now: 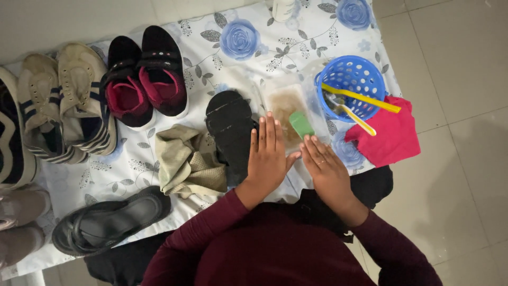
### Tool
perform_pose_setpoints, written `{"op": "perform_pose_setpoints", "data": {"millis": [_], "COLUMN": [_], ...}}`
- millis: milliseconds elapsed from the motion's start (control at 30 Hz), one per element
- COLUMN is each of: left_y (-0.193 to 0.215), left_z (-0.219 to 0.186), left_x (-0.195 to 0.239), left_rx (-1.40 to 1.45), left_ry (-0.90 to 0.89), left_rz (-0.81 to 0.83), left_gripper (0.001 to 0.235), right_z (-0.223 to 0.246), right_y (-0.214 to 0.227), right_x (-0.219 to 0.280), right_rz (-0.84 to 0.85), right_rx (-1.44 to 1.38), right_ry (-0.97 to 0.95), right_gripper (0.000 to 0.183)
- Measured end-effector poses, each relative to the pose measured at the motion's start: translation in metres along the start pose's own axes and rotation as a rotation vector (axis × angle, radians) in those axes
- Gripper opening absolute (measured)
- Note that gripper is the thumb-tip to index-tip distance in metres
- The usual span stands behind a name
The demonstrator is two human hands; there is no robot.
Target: The person cleans a black sandal by first wiping it with a cloth, then scrubbing the sole with a green brush, and finally wiping it again. The task is performed on a table with other shoes and cleaning supplies nearby.
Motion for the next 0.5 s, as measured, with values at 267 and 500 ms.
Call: {"op": "perform_pose_setpoints", "data": {"millis": [267,500], "left_y": [0.007,0.006], "left_z": [0.003,0.032], "left_x": [0.004,0.016], "left_rx": [0.051,0.138], "left_ry": [-0.006,0.014], "left_rz": [-0.015,0.005], "left_gripper": [0.096,0.105], "right_z": [-0.011,-0.03], "right_y": [0.004,0.012], "right_x": [0.003,-0.005], "right_rz": [-0.012,-0.208], "right_rx": [-0.256,-1.335], "right_ry": [-0.097,-0.618], "right_gripper": [0.051,0.075]}}
Point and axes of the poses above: each hand's wrist, its own x-axis away from the middle knuckle, its own y-axis out of the back of the hand, z = x × y, the point moved 8 cm from there along -x, towards the middle knuckle, and after that the axes turned 12 degrees about -x, right-handed, at the moved point
